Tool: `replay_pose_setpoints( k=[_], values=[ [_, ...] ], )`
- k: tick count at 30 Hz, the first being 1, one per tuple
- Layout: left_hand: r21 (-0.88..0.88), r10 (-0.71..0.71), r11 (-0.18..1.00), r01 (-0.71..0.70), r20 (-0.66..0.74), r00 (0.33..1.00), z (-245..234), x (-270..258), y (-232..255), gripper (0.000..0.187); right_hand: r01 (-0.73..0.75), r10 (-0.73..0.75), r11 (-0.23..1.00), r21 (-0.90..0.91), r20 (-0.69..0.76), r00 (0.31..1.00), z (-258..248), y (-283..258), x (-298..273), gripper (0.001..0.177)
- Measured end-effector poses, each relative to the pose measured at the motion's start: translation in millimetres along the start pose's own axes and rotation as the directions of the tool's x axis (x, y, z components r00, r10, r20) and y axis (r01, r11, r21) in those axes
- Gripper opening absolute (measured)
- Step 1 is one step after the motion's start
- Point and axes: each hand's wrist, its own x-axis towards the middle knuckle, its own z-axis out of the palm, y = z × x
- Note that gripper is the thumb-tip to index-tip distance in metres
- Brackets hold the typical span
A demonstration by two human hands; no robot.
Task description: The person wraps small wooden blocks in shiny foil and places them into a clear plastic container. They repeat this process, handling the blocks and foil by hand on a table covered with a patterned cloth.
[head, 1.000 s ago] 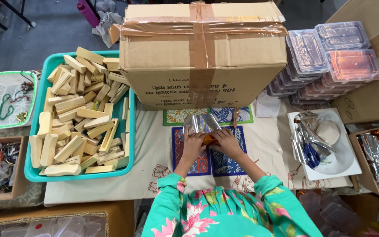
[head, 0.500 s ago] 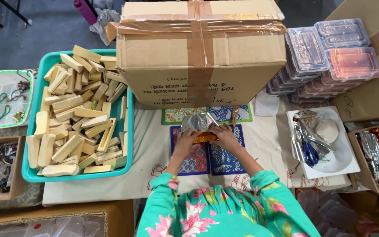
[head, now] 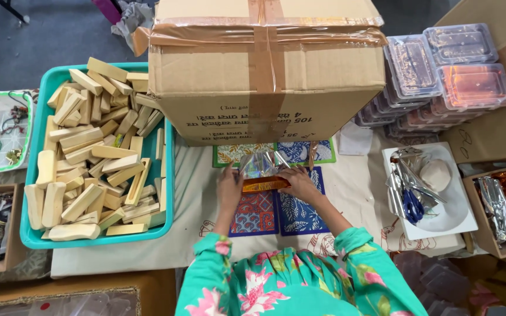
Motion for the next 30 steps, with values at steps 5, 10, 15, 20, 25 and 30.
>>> replay_pose_setpoints(
  k=[5, 10, 15, 20, 25, 30],
  values=[
    [-0.174, -0.082, 0.982, 0.079, -0.008, 0.997, 44, 20, -11, 0.075, 0.004, -0.004, 1.000, 0.001, 0.024, 1.000, -9, -7, 2, 0.066],
    [-0.227, -0.172, 0.950, 0.213, 0.184, 0.968, 32, 27, -18, 0.081, -0.004, 0.004, 1.000, -0.007, 0.037, 0.999, -8, -5, 2, 0.066],
    [-0.206, 0.128, 0.976, -0.075, 0.260, 0.957, 23, 15, -18, 0.023, 0.075, -0.075, 0.997, 0.001, -0.059, 0.995, 2, 4, 2, 0.063],
    [-0.258, 0.298, 0.936, -0.238, 0.226, 0.927, 11, 13, 0, 0.021, 0.074, -0.074, 0.997, -0.006, -0.080, 0.994, -6, -3, -2, 0.061],
    [-0.148, 0.197, 0.976, -0.160, 0.287, 0.937, 14, 15, 10, 0.021, 0.053, -0.054, 0.999, -0.006, -0.086, 0.995, -7, -7, -4, 0.060],
    [-0.198, 0.207, 0.964, -0.179, 0.134, 0.969, 13, 6, 11, 0.024, 0.060, -0.059, 0.998, -0.002, -0.226, 0.972, -5, -8, -10, 0.078]
  ],
)
